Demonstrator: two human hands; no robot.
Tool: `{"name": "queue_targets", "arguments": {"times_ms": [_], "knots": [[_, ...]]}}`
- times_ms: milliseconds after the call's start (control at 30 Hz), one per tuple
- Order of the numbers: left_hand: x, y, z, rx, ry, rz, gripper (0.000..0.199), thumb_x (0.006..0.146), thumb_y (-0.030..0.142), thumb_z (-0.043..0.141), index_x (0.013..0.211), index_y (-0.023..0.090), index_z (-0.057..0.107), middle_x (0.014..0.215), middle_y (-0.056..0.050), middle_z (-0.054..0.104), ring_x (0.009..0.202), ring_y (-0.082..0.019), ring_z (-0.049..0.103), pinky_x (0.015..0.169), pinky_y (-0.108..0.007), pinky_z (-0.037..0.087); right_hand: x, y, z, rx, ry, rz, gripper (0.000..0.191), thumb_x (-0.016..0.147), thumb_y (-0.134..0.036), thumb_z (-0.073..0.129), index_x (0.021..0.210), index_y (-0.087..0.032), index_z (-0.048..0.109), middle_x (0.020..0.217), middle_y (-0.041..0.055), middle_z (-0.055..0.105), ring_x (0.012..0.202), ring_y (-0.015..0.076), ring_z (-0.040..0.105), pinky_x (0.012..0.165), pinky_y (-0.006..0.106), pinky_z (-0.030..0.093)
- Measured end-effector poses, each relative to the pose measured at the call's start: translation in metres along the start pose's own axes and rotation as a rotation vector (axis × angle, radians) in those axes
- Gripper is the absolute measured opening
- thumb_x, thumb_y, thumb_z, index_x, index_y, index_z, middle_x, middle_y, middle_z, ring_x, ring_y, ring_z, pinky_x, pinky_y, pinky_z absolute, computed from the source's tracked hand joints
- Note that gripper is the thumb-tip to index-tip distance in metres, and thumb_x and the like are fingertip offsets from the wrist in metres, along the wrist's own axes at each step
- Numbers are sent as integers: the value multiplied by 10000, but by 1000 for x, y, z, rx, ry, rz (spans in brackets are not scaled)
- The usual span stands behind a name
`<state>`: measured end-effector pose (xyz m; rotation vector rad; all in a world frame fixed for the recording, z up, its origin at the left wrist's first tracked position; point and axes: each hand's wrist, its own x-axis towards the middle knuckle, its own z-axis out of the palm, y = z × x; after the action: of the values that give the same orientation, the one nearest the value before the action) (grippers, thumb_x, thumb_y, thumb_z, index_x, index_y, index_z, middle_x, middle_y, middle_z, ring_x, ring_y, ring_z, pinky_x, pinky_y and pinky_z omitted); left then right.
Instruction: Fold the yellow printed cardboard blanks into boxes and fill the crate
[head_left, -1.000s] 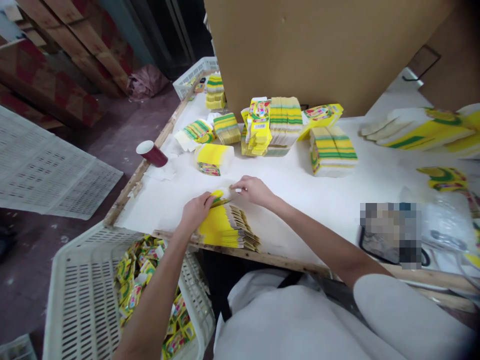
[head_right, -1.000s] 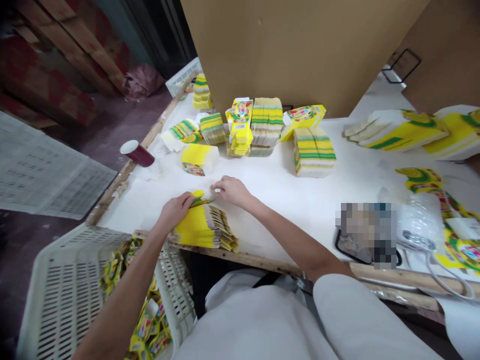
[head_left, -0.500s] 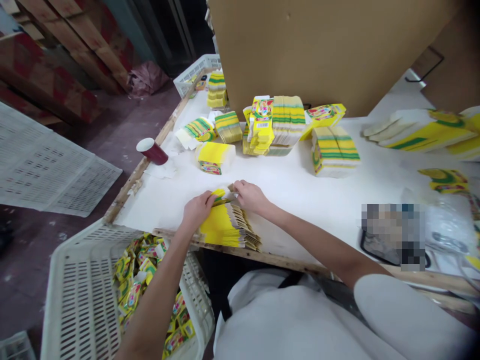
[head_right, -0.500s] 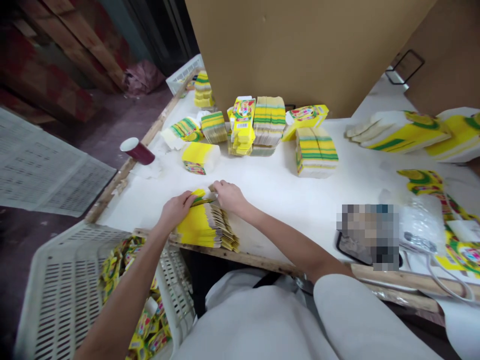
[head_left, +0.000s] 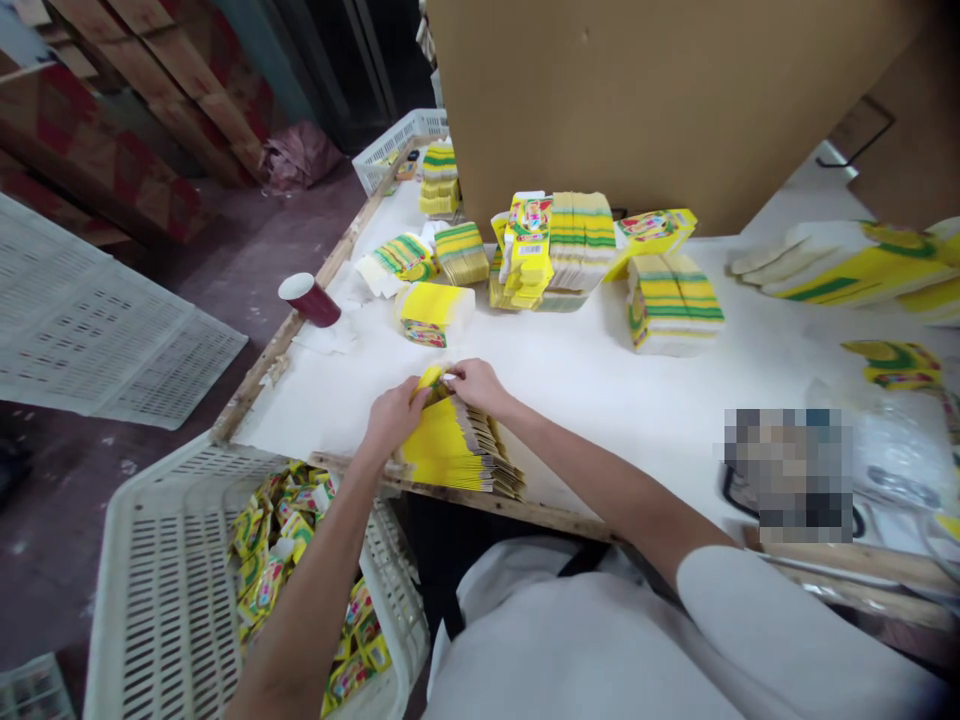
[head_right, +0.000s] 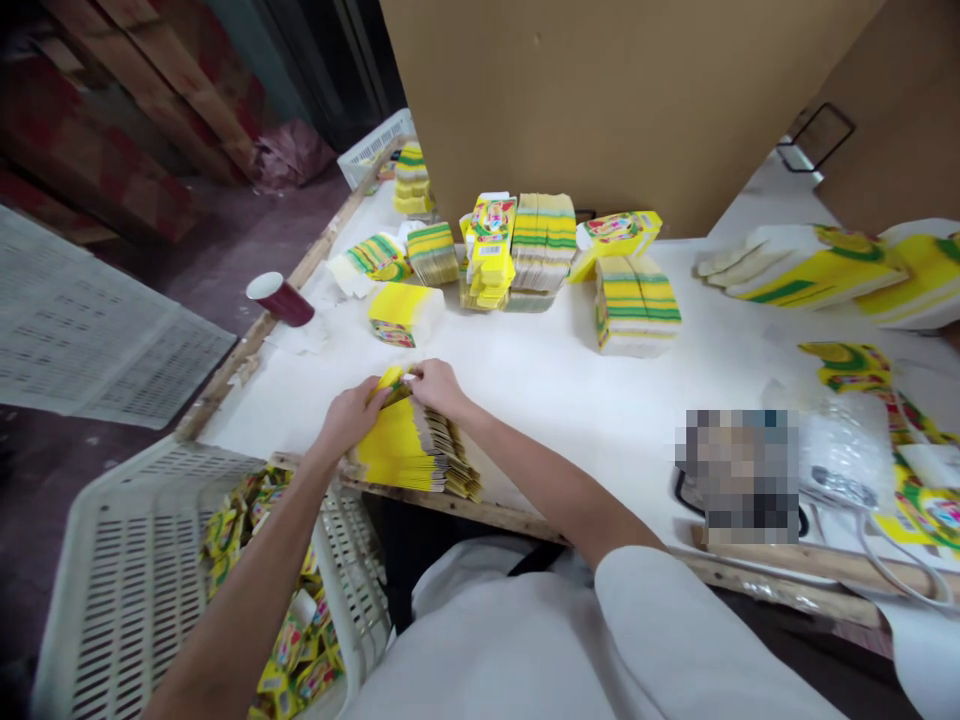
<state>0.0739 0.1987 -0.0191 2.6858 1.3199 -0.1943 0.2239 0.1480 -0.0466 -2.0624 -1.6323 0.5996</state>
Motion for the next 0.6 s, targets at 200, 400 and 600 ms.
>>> {"name": "queue_targets", "arguments": {"times_ms": [200,400,600], "knots": [[1,1,1,-3,-10,-16,337,906,403,270,1072,207,490,920,-91,678,862,-232,631,694,-281,399,4,0,-2,45,-58,-51,194,786,-272,525,851,-190,688,795,18,706,730,148,619,607,204,408],[-3,7,2,-4,-36,-75,428,912,450,181,1077,206,492,954,-99,677,871,-235,632,704,-293,411,5,24,-17,8,-22,-76,275,801,-167,447,977,-174,658,959,82,692,882,210,609,720,267,404],[0,7,-2,-21,-98,-54,432,905,481,176,1075,231,485,955,-79,677,870,-240,638,699,-303,424,-6,44,-34,42,-175,-262,277,773,-93,474,949,-191,664,998,33,684,917,179,597,768,239,397]]}}
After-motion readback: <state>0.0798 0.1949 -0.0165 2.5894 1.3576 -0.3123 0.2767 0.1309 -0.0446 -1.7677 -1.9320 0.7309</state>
